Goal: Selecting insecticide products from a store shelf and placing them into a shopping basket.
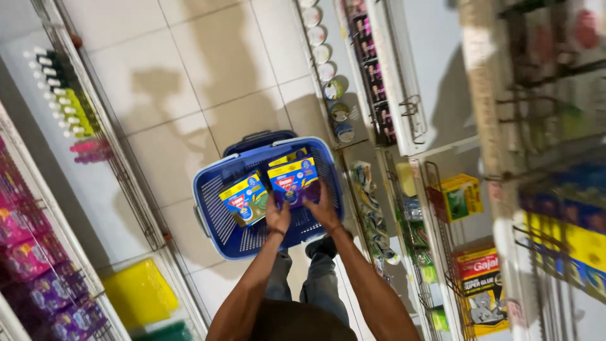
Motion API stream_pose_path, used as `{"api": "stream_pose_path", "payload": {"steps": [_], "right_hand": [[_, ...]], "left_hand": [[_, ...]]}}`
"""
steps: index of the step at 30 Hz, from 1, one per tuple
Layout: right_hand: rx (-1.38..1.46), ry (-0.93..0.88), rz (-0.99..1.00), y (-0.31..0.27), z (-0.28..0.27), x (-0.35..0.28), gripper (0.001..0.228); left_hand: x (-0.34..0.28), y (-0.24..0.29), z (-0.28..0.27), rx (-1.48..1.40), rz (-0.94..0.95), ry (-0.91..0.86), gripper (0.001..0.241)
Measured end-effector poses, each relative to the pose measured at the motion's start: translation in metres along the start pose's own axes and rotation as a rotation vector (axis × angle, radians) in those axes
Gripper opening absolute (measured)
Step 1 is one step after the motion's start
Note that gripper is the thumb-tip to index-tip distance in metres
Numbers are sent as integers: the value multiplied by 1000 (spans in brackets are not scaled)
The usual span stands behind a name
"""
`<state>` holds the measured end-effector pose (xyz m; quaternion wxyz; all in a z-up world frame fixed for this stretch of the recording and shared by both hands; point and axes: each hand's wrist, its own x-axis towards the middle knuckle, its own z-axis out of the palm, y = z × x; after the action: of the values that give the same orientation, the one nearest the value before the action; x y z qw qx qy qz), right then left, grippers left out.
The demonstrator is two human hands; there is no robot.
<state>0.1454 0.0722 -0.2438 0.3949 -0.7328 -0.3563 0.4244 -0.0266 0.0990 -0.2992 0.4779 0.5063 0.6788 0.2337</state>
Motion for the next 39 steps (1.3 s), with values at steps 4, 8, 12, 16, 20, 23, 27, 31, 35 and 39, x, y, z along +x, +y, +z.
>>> {"api": "stream_pose_path", "payload": {"steps": [4,8,12,16,20,23,27,31,35,39], "right_hand": [[45,48,-2,-40,-21,-36,87],[36,141,-89,-74,-52,-80,80],[83,236,-126,-113,-96,-134,72],[220,294,-77,-120,-135,-191,69],[365,351,60,-140,-173,-256,71],[432,422,65,-150,-201,-304,72],[469,566,41,-154,-230,-364,69],[482,744,-11,-170,-255,-425,69],[384,949,-106,-180,-279,-482,69],[277,1138,-63,-191,-302,-531,64]], "left_hand": [[-40,55,-32,-267,198,-4,59],[-83,99,-49,-72,259,82,47],[-129,138,-58,-80,351,27,42],[-173,182,-61,-54,407,-38,41],[-222,223,-59,-35,526,-150,40],[-259,257,-54,-1,616,-222,38],[-296,269,-35,41,831,-326,34],[-351,305,-22,-24,859,-539,38],[-400,326,-2,-49,864,-724,38],[-454,354,16,-116,1017,-881,35]]}}
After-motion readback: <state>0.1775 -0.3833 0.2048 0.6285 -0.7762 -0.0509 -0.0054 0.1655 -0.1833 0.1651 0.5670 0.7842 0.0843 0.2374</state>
